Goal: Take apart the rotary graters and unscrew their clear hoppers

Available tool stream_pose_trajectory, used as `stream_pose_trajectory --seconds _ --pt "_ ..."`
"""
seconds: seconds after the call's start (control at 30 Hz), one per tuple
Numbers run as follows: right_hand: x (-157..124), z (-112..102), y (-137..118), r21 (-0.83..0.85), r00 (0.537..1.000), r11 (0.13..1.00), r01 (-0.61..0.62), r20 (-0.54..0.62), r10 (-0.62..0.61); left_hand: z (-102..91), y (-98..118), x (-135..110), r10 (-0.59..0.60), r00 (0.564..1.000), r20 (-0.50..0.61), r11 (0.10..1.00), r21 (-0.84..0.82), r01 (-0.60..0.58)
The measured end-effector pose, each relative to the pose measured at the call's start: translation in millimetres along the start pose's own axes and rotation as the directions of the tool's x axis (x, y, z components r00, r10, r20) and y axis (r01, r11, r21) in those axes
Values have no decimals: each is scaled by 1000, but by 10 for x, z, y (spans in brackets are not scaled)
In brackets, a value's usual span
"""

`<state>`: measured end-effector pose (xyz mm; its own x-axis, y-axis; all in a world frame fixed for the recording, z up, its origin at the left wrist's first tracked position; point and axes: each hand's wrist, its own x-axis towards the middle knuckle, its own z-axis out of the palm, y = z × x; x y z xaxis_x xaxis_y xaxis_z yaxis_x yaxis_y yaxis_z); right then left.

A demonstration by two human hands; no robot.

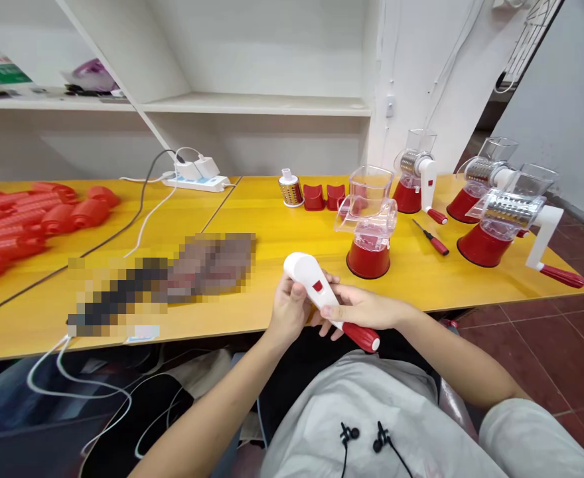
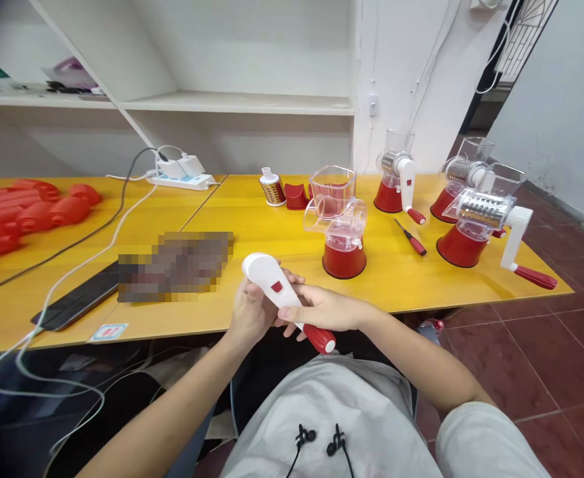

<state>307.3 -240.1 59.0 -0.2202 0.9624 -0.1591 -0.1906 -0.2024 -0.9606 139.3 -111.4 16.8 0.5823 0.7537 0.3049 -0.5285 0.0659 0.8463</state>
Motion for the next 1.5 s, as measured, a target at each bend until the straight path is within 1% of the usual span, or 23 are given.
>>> stream_pose_trajectory --seconds 0.1,0.2,0.23,0.3,0.43,0.53,0.63,0.8,0.93,1.13,1.23,1.33,1.43,1.5 --pt "-18 -162 -14 -18 995 997 -71 62 72 22 -38 64 17 998 -65 1000 -22 -18" --pt "14 -309 -45 19 983 991 -134 132 130 29 -27 102 9 993 -119 999 -38 -14" --pt "32 -336 -46 36 982 989 -140 132 134 33 -16 114 -1 991 -133 999 -41 -5" --pt "61 -348 -35 57 987 990 -133 94 127 48 9 137 -30 990 -139 999 -44 24" --pt "81 -240 32 -21 996 996 -86 -38 85 87 61 154 -106 993 -57 993 -58 103" --pt "82 -156 88 -115 994 992 -58 -97 47 97 84 132 -151 988 9 986 -75 151" --pt "86 -139 111 -170 994 984 -55 -105 37 84 78 106 -160 986 46 982 -94 163" --pt "83 -187 90 -177 996 983 -54 -78 40 51 31 93 -123 990 69 988 -88 129" --pt "83 -192 104 -191 995 981 -42 -94 25 32 13 106 -123 987 101 988 -78 131" --pt "101 -203 111 -144 995 989 -22 -103 8 28 -13 98 -123 990 69 991 -47 126" --pt "106 -217 87 -67 993 998 7 -121 -15 35 -37 85 -84 994 64 994 -60 88" --pt "93 -193 74 -3 976 996 84 -201 -83 34 -51 90 -56 998 32 994 -87 59" --pt "68 -126 85 -20 938 983 181 -295 -179 24 -37 110 -83 997 -6 988 -129 82" --pt "56 -78 105 -60 916 972 228 -325 -235 19 -8 119 -115 993 -21 983 -145 110"
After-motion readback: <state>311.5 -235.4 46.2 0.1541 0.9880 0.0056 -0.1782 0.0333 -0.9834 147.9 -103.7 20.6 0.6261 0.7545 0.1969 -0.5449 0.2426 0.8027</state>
